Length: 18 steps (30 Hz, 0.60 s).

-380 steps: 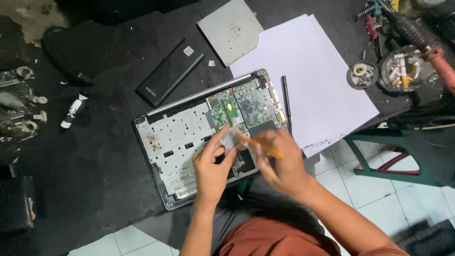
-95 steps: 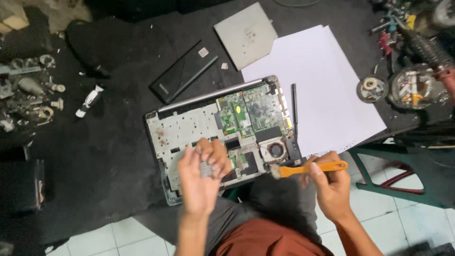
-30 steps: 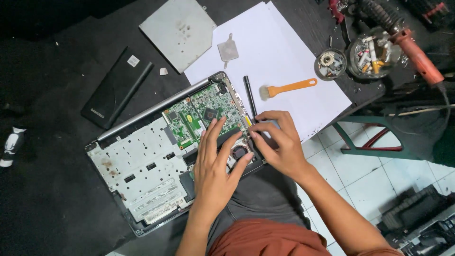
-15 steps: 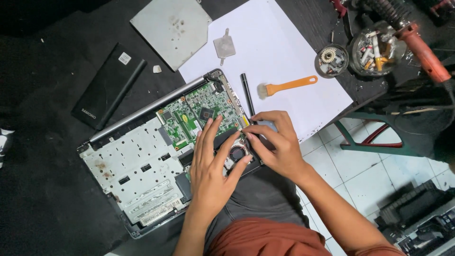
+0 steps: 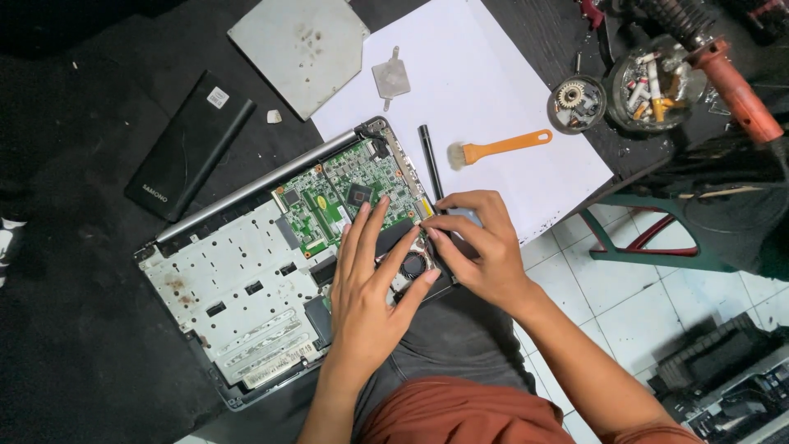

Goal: Removing the internal cooling fan and disconnecting cables from a laptop motherboard.

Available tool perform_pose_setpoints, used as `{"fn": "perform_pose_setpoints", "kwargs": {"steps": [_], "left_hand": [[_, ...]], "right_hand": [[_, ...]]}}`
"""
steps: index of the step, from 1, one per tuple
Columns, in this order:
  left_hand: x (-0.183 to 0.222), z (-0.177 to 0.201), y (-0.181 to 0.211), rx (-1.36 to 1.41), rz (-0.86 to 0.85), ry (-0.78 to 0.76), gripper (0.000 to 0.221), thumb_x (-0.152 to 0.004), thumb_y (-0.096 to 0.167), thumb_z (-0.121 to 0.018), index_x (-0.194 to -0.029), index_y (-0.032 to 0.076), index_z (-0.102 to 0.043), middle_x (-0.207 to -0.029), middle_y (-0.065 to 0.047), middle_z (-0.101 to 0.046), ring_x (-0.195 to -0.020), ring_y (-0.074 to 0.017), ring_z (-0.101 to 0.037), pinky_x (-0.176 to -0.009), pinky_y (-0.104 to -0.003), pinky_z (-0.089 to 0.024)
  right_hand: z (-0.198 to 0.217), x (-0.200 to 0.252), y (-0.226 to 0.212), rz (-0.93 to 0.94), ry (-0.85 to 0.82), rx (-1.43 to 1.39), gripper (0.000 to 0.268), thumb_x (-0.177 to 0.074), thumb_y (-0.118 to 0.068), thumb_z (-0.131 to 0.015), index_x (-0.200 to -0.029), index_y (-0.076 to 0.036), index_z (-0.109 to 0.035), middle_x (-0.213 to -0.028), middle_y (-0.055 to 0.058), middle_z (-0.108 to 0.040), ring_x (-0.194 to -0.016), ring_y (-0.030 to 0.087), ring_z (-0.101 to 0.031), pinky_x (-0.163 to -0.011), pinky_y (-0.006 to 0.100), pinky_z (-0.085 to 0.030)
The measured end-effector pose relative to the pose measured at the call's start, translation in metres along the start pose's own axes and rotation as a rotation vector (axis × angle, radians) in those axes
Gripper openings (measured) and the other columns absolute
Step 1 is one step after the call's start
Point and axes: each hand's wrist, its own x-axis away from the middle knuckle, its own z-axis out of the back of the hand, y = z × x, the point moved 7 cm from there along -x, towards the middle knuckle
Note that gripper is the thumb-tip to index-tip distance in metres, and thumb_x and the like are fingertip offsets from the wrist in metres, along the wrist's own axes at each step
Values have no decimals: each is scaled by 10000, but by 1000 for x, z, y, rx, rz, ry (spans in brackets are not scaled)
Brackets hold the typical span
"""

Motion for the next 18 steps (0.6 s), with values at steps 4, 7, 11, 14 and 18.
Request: {"fn": "perform_pose_setpoints", "kwargs": {"steps": [4,7,11,14,18], "left_hand": [[0,1,1,4,11,-14,481,-1006,381,-628,-1427,150,-592,-1632,-134,-349,-1553,-359,-272,-1256,-595,-275],[-1,2,1,24,22,-27,481,-1016,382,-609,-1440,158,-582,-1647,-119,-321,-1565,-348,-241,-1271,-593,-245],[-1,1,0,53,50,-52,481,-1025,387,-578,-1441,146,-577,-1657,-92,-306,-1573,-329,-210,-1269,-598,-216],[-2,1,0,61,46,-57,474,-1031,387,-565,-1433,137,-573,-1661,-92,-298,-1573,-336,-211,-1271,-606,-203],[-3,0,0,59,56,-67,459,-1037,397,-541,-1409,129,-569,-1657,-90,-305,-1569,-330,-219,-1264,-602,-200]], "right_hand": [[0,0,0,4,-2,-1,93,-995,-81,-684,-1058,-45,-742,-1096,140,-644,-1033,289,-615,-923,394,-477],[0,-2,-1,10,-6,1,91,-996,-77,-680,-1054,-41,-740,-1093,142,-642,-1034,291,-615,-925,395,-473],[-1,-2,-1,7,-20,7,89,-1002,-80,-674,-1056,-32,-727,-1107,144,-644,-1038,297,-613,-927,400,-469],[-1,-3,0,-2,-39,16,97,-1013,-92,-660,-1068,-36,-719,-1127,140,-639,-1058,298,-605,-942,403,-467],[-4,-3,-1,17,-92,52,123,-1046,-122,-609,-1101,-49,-692,-1156,135,-631,-1066,308,-591,-940,419,-463]]}}
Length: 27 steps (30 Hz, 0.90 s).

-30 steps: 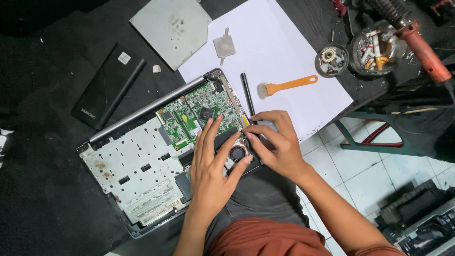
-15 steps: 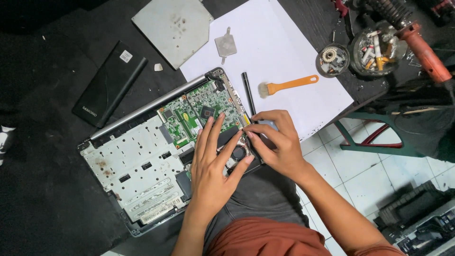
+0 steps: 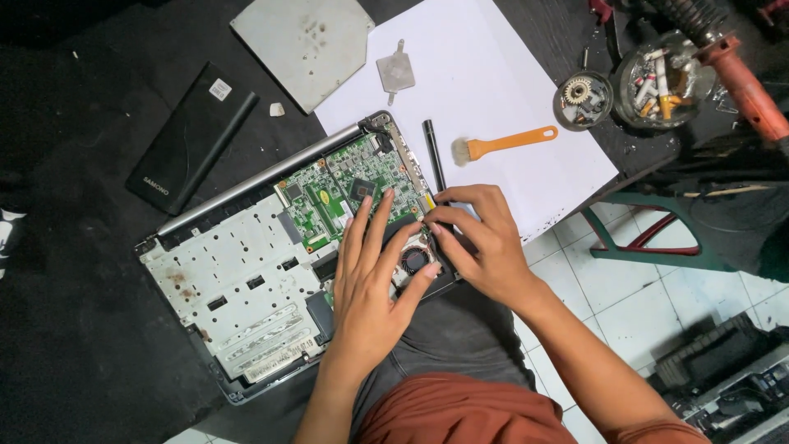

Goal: Removing the internal cooling fan and disconnecting cables from a laptop motherboard.

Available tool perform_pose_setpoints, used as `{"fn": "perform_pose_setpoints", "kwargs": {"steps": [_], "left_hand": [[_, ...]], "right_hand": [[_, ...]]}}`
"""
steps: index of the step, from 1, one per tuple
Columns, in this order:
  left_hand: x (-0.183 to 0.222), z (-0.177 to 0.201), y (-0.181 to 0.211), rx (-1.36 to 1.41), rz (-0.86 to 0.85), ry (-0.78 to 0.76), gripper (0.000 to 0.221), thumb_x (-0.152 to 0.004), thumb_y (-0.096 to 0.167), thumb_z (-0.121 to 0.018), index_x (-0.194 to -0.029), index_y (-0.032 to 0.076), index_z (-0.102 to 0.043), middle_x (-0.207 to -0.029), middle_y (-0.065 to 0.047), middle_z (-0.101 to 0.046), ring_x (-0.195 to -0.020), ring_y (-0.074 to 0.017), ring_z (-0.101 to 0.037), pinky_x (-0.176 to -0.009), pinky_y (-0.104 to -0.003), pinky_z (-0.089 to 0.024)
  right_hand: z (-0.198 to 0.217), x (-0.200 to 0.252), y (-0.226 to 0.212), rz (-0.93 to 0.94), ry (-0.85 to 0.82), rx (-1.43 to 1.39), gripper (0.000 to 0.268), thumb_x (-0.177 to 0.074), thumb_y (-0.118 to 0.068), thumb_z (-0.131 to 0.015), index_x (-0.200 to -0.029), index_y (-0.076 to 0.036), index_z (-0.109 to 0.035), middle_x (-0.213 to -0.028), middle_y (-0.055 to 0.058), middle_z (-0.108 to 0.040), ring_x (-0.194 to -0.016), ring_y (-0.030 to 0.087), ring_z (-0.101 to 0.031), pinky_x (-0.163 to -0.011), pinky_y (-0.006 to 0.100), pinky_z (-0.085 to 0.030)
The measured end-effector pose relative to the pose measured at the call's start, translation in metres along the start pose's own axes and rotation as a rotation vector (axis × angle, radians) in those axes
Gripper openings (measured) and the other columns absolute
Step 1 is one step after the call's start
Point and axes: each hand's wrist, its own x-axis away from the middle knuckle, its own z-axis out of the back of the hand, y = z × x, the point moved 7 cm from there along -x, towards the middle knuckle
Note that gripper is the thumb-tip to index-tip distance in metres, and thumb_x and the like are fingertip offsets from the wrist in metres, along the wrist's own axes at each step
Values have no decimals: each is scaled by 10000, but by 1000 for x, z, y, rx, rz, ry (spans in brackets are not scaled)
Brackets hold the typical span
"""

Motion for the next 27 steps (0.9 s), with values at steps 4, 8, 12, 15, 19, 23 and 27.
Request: {"fn": "perform_pose_setpoints", "kwargs": {"steps": [4,8,12,15,19,23,27], "left_hand": [[-3,1,1,-34,13,3,415,-1046,407,-505,-1345,132,-591,-1645,-81,-330,-1554,-322,-241,-1247,-581,-228],[-2,0,2,-43,14,4,368,-1055,399,-488,-1297,146,-604,-1646,-80,-328,-1553,-324,-244,-1234,-570,-254],[-1,-2,-2,-13,22,23,378,-1072,347,-453,-1326,100,-582,-1634,-138,-349,-1548,-358,-268,-1230,-547,-255],[-2,7,2,158,45,111,306,-1028,130,-549,-1269,-41,-630,-1563,-281,-413,-1497,-500,-284,-1192,-646,-215],[1,15,-2,266,61,136,265,-1005,81,-581,-1247,-12,-635,-1523,-264,-462,-1478,-487,-340,-1187,-652,-244],[0,31,-1,398,91,114,218,-1010,75,-595,-1219,19,-624,-1501,-236,-490,-1449,-499,-397,-1132,-643,-331],[0,37,2,282,71,26,206,-979,79,-644,-1180,36,-664,-1490,-211,-507,-1408,-503,-439,-1080,-649,-386]], "right_hand": [[0,-2,0,17,-27,-11,114,-1046,-111,-609,-1110,-41,-672,-1160,140,-635,-1068,309,-585,-942,419,-448],[-1,-1,-2,25,-48,-24,102,-1043,-83,-596,-1099,-31,-664,-1174,166,-624,-1090,335,-586,-957,439,-443],[2,-2,-2,6,4,-50,94,-1036,-80,-609,-1075,-28,-677,-1132,154,-646,-1058,318,-612,-957,423,-452],[5,5,10,-122,116,-154,82,-978,-88,-676,-1029,-86,-741,-1061,118,-690,-1041,346,-623,-961,476,-509],[17,5,11,-144,177,-196,103,-1012,-76,-623,-1060,-71,-715,-1046,127,-684,-1045,333,-627,-951,459,-507],[23,-7,8,-196,127,48,81,-1026,-113,-657,-1088,-66,-682,-962,87,-639,-943,298,-619,-884,425,-487],[18,-25,16,-219,-34,272,199,-1026,-224,-732,-1014,-41,-654,-815,77,-586,-806,309,-621,-753,459,-462]]}}
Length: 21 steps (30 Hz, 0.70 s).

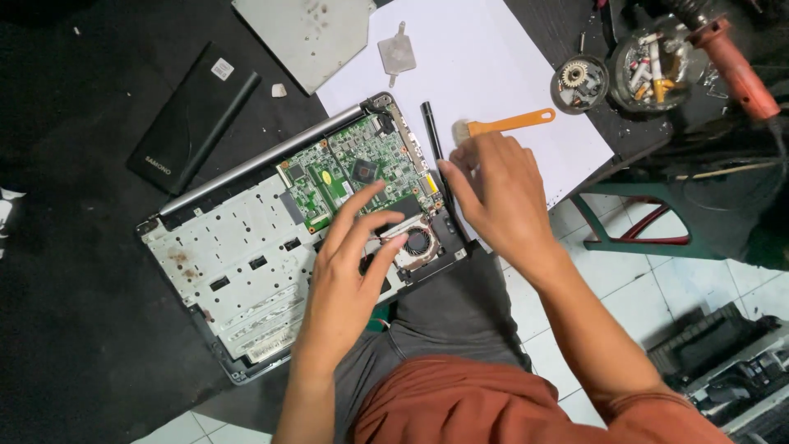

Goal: Removing the internal cooling fan and disconnecting cables from a laptop motherboard.

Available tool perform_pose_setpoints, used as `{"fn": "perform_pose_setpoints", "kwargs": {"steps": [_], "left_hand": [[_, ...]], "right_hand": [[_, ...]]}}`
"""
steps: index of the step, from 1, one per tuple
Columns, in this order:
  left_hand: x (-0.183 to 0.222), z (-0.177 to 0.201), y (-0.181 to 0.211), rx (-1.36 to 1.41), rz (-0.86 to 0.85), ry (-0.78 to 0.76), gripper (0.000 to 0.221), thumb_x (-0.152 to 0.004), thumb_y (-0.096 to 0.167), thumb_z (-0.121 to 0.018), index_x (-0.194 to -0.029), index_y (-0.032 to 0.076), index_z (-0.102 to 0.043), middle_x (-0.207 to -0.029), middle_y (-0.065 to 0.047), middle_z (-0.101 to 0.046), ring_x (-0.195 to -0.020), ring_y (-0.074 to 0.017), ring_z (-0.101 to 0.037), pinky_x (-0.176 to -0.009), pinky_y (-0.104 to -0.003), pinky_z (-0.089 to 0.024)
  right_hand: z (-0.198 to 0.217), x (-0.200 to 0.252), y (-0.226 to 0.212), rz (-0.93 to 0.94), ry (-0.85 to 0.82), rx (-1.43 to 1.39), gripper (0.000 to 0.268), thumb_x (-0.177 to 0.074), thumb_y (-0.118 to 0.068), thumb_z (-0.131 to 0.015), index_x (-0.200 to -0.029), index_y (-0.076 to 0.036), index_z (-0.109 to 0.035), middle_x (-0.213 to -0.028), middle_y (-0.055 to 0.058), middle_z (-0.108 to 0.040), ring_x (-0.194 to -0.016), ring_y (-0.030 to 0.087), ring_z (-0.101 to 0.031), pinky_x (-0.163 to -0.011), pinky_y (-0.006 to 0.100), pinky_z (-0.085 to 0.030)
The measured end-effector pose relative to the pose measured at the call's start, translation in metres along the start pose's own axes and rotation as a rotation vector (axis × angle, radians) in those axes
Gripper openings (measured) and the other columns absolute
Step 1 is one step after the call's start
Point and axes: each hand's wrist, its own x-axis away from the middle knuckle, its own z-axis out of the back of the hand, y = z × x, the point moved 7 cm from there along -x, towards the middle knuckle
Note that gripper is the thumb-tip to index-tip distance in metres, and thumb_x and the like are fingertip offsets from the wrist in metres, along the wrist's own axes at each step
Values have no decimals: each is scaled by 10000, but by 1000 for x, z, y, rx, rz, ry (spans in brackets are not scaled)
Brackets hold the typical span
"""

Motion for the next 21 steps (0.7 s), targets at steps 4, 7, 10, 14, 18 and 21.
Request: {"fn": "perform_pose_setpoints", "kwargs": {"steps": [4,7,10,14,18,21], "left_hand": [[2,15,5,-169,-21,-13,172,-930,70,-691,-1094,24,-719,-1455,-229,-517,-1396,-468,-457,-1105,-640,-370],[10,22,-5,-313,0,-26,187,-910,117,-731,-1064,12,-716,-1433,-249,-535,-1405,-446,-444,-1192,-600,-263],[13,22,-10,-364,-57,-7,142,-931,151,-736,-1020,41,-725,-1432,-207,-548,-1411,-431,-450,-1180,-566,-295],[10,22,-12,-442,-89,14,179,-942,195,-739,-1056,60,-716,-1433,-167,-541,-1388,-368,-467,-1164,-539,-336],[8,20,-14,-504,-121,-1,122,-928,218,-748,-945,105,-704,-1403,-110,-547,-1336,-343,-463,-1123,-538,-368],[8,19,-17,-537,-136,8,121,-965,232,-711,-949,119,-672,-1406,-96,-529,-1311,-334,-458,-1104,-521,-376]], "right_hand": [[-4,-13,-12,63,-43,163,251,-1008,-273,-741,-973,-39,-657,-782,93,-566,-751,342,-618,-685,473,-442],[-11,-14,-11,53,-120,304,210,-1009,-268,-686,-990,-62,-654,-769,73,-584,-713,310,-640,-648,423,-447],[-17,-14,-5,34,-185,357,206,-987,-260,-691,-1006,-58,-660,-739,65,-614,-673,309,-669,-619,417,-453],[-15,-8,4,-4,-244,405,203,-987,-283,-684,-1019,-83,-676,-701,35,-627,-639,278,-678,-644,392,-441],[13,1,11,-247,-321,33,246,-1019,-292,-659,-1098,-59,-646,-773,123,-675,-715,380,-681,-688,482,-496],[29,18,18,-371,-288,-378,140,-1035,-170,-628,-1099,-48,-651,-784,108,-694,-713,257,-670,-744,393,-517]]}}
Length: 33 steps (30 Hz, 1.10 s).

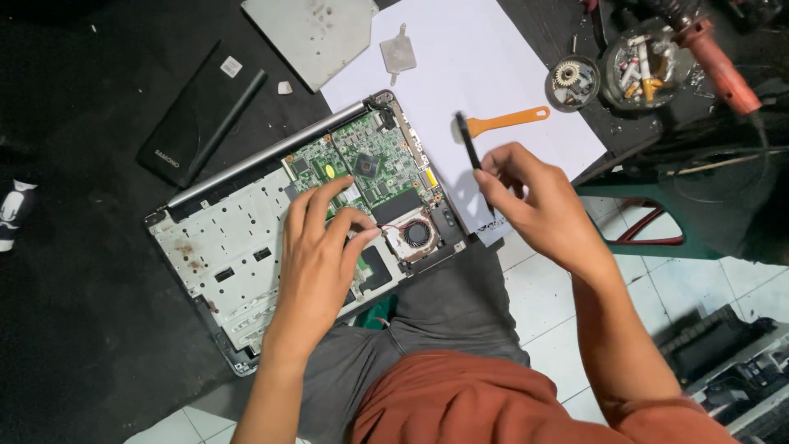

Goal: Removing the internal cooling fan and disconnecting cables from a laptop motherboard.

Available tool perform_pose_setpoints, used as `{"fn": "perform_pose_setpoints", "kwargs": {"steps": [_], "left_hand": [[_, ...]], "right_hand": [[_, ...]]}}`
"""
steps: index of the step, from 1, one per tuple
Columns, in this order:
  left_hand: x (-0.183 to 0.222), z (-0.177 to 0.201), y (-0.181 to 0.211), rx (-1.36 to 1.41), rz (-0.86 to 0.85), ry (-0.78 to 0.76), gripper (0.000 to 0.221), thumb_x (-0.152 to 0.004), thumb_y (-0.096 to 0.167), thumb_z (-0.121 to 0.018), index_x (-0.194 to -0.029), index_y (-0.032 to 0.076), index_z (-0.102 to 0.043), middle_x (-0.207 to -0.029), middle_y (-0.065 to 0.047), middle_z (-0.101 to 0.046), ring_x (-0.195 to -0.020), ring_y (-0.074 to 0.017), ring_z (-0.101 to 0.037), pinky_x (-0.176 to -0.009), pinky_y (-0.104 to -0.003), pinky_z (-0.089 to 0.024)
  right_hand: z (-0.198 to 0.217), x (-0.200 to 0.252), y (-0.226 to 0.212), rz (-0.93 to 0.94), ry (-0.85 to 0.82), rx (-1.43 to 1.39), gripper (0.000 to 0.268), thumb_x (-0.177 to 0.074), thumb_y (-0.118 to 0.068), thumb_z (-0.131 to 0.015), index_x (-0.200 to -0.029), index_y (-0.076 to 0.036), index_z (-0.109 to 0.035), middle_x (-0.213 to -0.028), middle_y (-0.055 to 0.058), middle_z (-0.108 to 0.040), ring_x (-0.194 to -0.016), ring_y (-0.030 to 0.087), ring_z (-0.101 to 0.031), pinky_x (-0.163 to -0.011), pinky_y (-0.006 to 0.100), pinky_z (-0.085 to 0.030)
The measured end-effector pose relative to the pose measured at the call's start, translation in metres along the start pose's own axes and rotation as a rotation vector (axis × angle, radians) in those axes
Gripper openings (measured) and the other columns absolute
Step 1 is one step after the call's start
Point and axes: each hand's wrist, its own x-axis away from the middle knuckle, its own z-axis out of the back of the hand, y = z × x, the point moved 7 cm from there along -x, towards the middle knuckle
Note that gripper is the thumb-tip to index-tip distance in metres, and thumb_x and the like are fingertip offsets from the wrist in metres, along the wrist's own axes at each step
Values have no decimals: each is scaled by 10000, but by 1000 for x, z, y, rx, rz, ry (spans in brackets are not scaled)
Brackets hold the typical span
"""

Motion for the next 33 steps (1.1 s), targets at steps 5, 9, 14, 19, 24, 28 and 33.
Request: {"fn": "perform_pose_setpoints", "kwargs": {"steps": [5,9,14,19,24,28,33], "left_hand": [[-8,0,13,31,-16,-22,192,-928,312,-748,-984,139,-688,-1423,-84,-490,-1329,-353,-379,-1110,-552,-317],[-6,-6,11,65,-1,5,148,-918,268,-764,-925,128,-714,-1411,-95,-524,-1344,-366,-371,-1136,-583,-278],[-3,-15,0,103,19,62,149,-933,254,-762,-954,114,-716,-1422,-107,-524,-1364,-368,-379,-1144,-582,-286],[-1,-19,-7,113,57,118,170,-951,288,-755,-940,125,-709,-1424,-78,-528,-1372,-329,-397,-1150,-550,-298],[-1,-21,-12,133,81,143,163,-996,242,-705,-920,105,-660,-1385,-85,-540,-1340,-327,-432,-1122,-535,-315],[0,-21,-15,140,74,154,151,-998,219,-712,-922,102,-656,-1378,-85,-546,-1337,-329,-433,-1116,-537,-312],[-1,-20,-15,185,78,134,127,-1014,234,-693,-1005,110,-667,-1388,-104,-528,-1349,-348,-417,-1128,-551,-289]], "right_hand": [[-11,18,54,65,-46,-445,155,-1038,-105,-578,-1144,1,-618,-852,128,-699,-756,223,-689,-790,398,-564],[-29,36,96,31,-84,-682,286,-967,-31,-635,-1219,3,-502,-877,159,-700,-720,210,-699,-723,376,-607],[-32,44,40,182,-120,-809,860,-933,89,-614,-1566,-175,-96,-898,182,-726,-781,239,-763,-735,327,-635],[-35,45,34,286,-88,-817,923,-948,94,-600,-1633,-221,-68,-937,224,-725,-812,287,-788,-735,358,-663],[-27,48,13,508,92,-635,968,-950,153,-603,-1640,-200,-25,-977,247,-711,-864,350,-783,-770,387,-662],[-39,53,18,646,208,-424,992,-846,213,-679,-1578,-98,-86,-963,290,-721,-826,418,-758,-743,473,-662],[-45,64,4,814,270,-257,917,-809,231,-700,-1521,-14,-177,-965,279,-731,-811,363,-752,-741,452,-641]]}}
